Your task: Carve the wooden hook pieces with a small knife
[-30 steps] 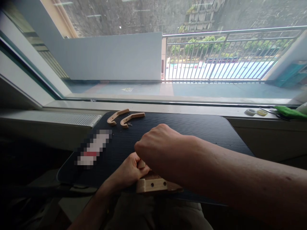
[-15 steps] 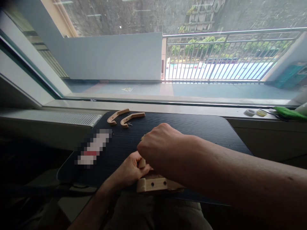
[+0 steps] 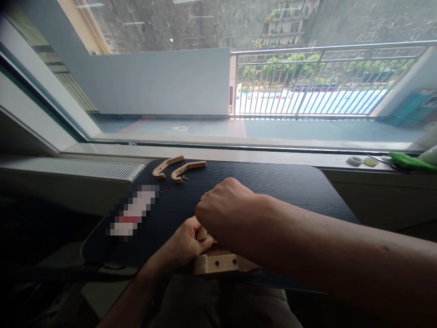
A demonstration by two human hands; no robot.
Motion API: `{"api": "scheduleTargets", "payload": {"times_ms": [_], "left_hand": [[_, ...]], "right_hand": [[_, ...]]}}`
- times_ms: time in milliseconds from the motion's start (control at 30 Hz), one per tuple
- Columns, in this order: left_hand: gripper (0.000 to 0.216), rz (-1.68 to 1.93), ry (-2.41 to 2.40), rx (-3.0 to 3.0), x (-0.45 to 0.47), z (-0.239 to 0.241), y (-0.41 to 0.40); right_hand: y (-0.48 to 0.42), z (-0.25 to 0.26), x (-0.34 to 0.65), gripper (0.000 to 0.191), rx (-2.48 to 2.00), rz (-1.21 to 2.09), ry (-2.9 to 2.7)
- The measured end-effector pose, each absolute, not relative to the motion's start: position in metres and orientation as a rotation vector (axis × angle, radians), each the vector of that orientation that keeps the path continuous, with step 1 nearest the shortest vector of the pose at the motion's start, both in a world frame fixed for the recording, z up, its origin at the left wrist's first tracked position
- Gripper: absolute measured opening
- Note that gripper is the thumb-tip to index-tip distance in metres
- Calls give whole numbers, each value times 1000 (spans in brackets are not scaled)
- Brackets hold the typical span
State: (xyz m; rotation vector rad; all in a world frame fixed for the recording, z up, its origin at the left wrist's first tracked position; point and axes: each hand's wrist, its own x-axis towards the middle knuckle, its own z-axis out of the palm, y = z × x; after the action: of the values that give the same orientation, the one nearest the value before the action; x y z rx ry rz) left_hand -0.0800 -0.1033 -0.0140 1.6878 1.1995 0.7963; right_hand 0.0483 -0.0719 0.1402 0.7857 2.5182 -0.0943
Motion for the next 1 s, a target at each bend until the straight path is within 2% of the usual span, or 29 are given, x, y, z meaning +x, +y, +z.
{"api": "scheduleTargets", "payload": {"times_ms": [200, 567, 767, 1000], "left_hand": [[15, 796, 1201, 1702, -80, -11, -101], [11, 792, 1213, 1647, -78, -13, -104], [11, 794, 1216, 1597, -77, -16, -101], [14, 784, 1189, 1647, -76, -15, -102]], "right_hand": [[-73, 143, 49, 13, 732, -107, 2487], [-70, 135, 54, 9, 745, -66, 2519], [-73, 144, 49, 15, 711, -152, 2498], [-70, 138, 52, 9, 723, -81, 2505]]}}
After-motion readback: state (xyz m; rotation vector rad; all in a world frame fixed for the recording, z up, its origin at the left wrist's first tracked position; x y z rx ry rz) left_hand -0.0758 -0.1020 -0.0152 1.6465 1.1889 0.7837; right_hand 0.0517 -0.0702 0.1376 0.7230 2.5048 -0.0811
